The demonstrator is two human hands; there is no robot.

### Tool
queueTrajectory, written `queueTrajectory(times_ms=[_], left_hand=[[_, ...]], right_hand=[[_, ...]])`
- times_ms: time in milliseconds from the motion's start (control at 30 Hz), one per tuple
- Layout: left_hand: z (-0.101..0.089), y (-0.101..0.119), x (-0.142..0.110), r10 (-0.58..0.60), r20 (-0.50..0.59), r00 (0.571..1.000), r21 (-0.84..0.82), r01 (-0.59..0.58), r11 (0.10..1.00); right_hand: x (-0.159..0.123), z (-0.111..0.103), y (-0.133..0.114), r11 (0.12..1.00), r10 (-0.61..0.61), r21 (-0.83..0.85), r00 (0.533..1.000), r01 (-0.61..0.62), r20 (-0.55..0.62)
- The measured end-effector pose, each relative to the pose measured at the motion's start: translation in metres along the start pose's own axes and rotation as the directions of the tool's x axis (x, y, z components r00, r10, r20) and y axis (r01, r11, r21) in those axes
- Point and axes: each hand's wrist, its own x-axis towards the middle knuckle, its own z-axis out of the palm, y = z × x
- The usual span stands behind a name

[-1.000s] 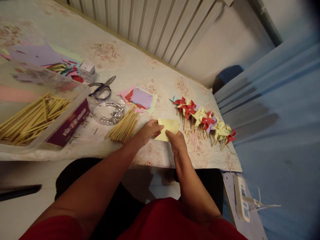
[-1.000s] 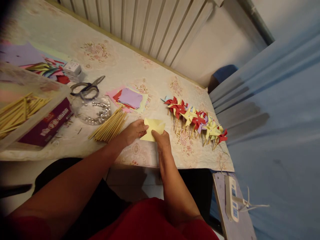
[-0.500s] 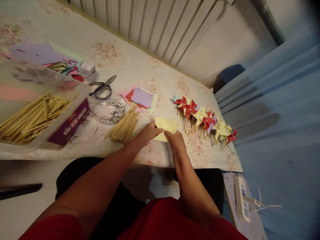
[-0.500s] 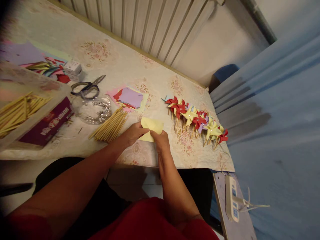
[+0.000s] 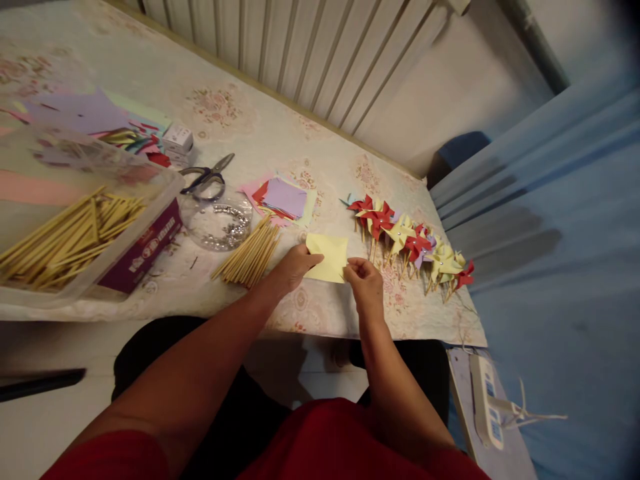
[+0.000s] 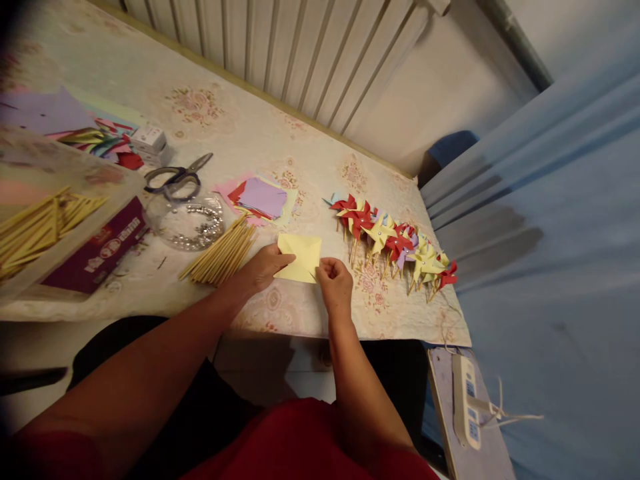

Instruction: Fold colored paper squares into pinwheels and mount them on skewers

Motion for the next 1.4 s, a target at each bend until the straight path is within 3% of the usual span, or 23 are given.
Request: queueTrajectory(times_ms=[100, 200, 500, 733, 867, 1000, 1133, 1400], left_hand=[[0.000, 0.002, -0.001, -0.011, -0.006, 1.000, 0.023, 0.011, 1.000], [-0.001, 0.004, -0.002, -0.003, -0.004, 1.000, 0.049, 0.003, 0.999], [-0.004, 0.002, 0.002, 0.005, -0.024, 1.000, 0.030, -0.004, 1.000], [-0.004, 0.004, 0.001, 0.007, -0.019, 1.000, 0.029, -0.007, 1.000], [-0.003, 0.003, 0.001, -0.001, -0.018, 1.000, 0.026, 0.002, 1.000], [-0.003, 0.002, 0.001, -0.007, -0.005, 1.000, 0.025, 0.007, 1.000], [-0.003, 0.001, 0.001, -0.004, 0.004, 1.000, 0.037, 0.004, 0.999], [0.001, 0.003, -0.002, -0.001, -0.004, 1.000, 0.109, 0.002, 0.994]], right_hand=[[-0.005, -0.005, -0.004, 0.966, -0.210, -0.164, 0.976, 0.199, -0.056], [-0.010, -0.008, -0.009, 0.888, -0.367, -0.277, 0.929, 0.367, 0.055], [-0.008, -0.012, -0.011, 0.794, -0.454, -0.342, 0.865, 0.502, 0.215], [-0.005, -0.013, -0.006, 0.753, -0.403, -0.415, 0.856, 0.511, 0.324], [-0.006, -0.012, -0.006, 0.740, -0.411, -0.427, 0.852, 0.520, 0.324], [-0.007, -0.007, -0.005, 0.838, -0.358, -0.334, 0.897, 0.430, 0.257], [-0.009, -0.002, -0.004, 0.933, -0.239, -0.205, 0.935, 0.296, 0.264], [-0.012, 0.001, -0.010, 0.973, -0.115, -0.146, 0.928, 0.177, 0.356]])
